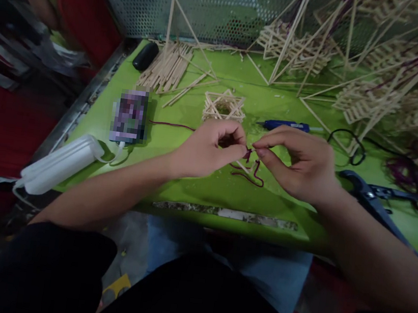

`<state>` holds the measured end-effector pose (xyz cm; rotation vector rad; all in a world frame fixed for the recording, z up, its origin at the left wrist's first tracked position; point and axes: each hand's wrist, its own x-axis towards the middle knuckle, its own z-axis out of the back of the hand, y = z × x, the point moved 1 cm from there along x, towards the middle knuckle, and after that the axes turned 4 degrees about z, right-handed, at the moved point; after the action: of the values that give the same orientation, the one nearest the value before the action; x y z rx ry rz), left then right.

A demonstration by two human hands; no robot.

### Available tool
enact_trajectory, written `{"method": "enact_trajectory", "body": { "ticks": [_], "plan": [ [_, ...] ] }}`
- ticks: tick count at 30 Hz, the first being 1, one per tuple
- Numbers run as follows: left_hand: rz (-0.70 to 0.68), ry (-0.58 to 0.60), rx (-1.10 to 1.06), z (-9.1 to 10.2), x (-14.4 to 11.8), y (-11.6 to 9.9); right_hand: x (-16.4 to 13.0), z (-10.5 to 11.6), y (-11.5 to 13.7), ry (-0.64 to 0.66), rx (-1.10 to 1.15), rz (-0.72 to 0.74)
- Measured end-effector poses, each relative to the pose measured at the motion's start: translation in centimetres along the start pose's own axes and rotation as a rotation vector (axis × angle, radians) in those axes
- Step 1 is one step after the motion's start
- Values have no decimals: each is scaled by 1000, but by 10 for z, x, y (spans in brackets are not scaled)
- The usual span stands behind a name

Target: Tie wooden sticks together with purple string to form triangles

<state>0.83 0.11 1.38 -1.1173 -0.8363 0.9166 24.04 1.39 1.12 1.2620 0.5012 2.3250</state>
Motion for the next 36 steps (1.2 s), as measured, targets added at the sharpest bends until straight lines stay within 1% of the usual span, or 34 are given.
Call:
{"method": "enact_trajectory", "body": {
  "ticks": [5, 9, 17, 25, 31, 36],
  "plan": [
    [-17, -15, 18, 0, -1, 0, -1, -3, 1, 2, 15, -43],
    [-19, -9, 43, 0, -2, 0, -4, -9, -1, -28, 29, -63],
    [-19, -21, 83, 0, -1, 1, -4, -10, 1, 1, -37, 23],
    [-64, -54, 169, 3, -3, -4, -6, -11, 1, 10, -98, 37],
    [-54, -83, 229, 5, -5, -6, -7, -11, 1, 3, -137, 56],
    [-60, -84, 230, 4, -4, -9, -7, -11, 1, -4, -144, 89]
  ]
}}
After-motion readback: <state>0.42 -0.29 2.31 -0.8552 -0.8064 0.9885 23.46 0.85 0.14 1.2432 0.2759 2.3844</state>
